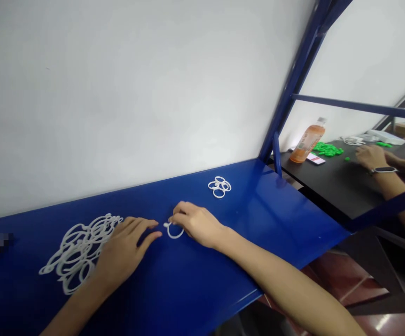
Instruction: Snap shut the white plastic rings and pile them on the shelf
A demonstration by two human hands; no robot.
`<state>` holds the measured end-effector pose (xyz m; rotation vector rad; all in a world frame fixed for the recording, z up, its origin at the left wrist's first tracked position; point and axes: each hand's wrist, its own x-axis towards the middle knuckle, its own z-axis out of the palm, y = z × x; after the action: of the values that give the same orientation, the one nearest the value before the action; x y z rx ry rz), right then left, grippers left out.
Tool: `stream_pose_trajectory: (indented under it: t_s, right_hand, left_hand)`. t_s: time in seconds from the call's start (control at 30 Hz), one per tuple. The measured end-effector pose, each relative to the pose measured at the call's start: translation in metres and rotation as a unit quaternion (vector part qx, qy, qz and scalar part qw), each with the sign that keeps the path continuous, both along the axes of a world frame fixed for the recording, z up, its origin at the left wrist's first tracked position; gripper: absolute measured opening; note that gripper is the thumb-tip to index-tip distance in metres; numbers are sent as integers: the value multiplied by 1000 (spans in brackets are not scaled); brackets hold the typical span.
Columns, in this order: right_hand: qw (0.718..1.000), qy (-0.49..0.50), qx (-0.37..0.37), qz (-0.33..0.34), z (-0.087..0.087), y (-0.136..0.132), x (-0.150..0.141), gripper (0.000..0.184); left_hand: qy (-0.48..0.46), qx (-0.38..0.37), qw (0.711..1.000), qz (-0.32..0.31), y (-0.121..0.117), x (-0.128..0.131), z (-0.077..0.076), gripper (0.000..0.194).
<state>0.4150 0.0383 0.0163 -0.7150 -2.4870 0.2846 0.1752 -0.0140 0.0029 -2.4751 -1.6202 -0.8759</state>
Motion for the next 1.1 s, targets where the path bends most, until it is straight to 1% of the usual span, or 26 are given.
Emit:
stream_pose_trajectory:
  t_s: [0.07, 0.13, 0.17, 0.27, 0.33, 0.43, 0.57, 0.67, 0.77, 0.87, 0.97, 1.03, 1.1]
  right_hand:
    - [998, 19, 9, -63, 4, 15, 15, 26]
    - [989, 37, 21, -141, 9, 32, 37, 31]
    - [975, 36, 32, -218, 12, 40, 50, 31]
    - [943, 25, 15, -332, 18, 59, 83, 26]
    - [930, 18, -6, -367, 20, 66, 96, 21]
    - [931, 1, -40, -362, 20, 68, 102, 15]
    - [933, -40, -81, -349, 16, 68, 100, 18]
    - [932, -54, -88, -349, 14, 68, 100, 19]
    - [930, -61, -83, -352, 13, 69, 101, 18]
    - [928, -61, -76, -359, 13, 68, 100, 14]
    - [926, -57, -65, -368, 15, 67, 99, 12]
    - [926, -52, -46, -370, 16, 66, 96, 12]
    - [930, -42, -18, -365, 17, 63, 90, 13]
  left_hand:
    - [47, 20, 997, 50, 6, -20, 2, 25]
    - [94, 8, 992, 80, 12, -43, 2, 33]
    - [109, -8, 990, 89, 15, -53, 1, 35]
    - [116, -49, 986, 108, 20, -74, -3, 34]
    - [107, -67, 985, 114, 22, -80, -3, 32]
    - [102, -81, 985, 117, 22, -81, 0, 30]
    - [101, -75, 986, 108, 23, -83, 2, 26]
    - [99, -91, 986, 101, 23, -82, 2, 23]
    - [90, -108, 985, 102, 22, -77, 4, 26]
    - [72, -126, 982, 120, 20, -72, 15, 30]
    - [53, -153, 975, 152, 17, -66, 31, 31]
    - [26, -158, 969, 188, 15, -61, 42, 31]
    - [-12, -154, 958, 240, 13, -57, 50, 30]
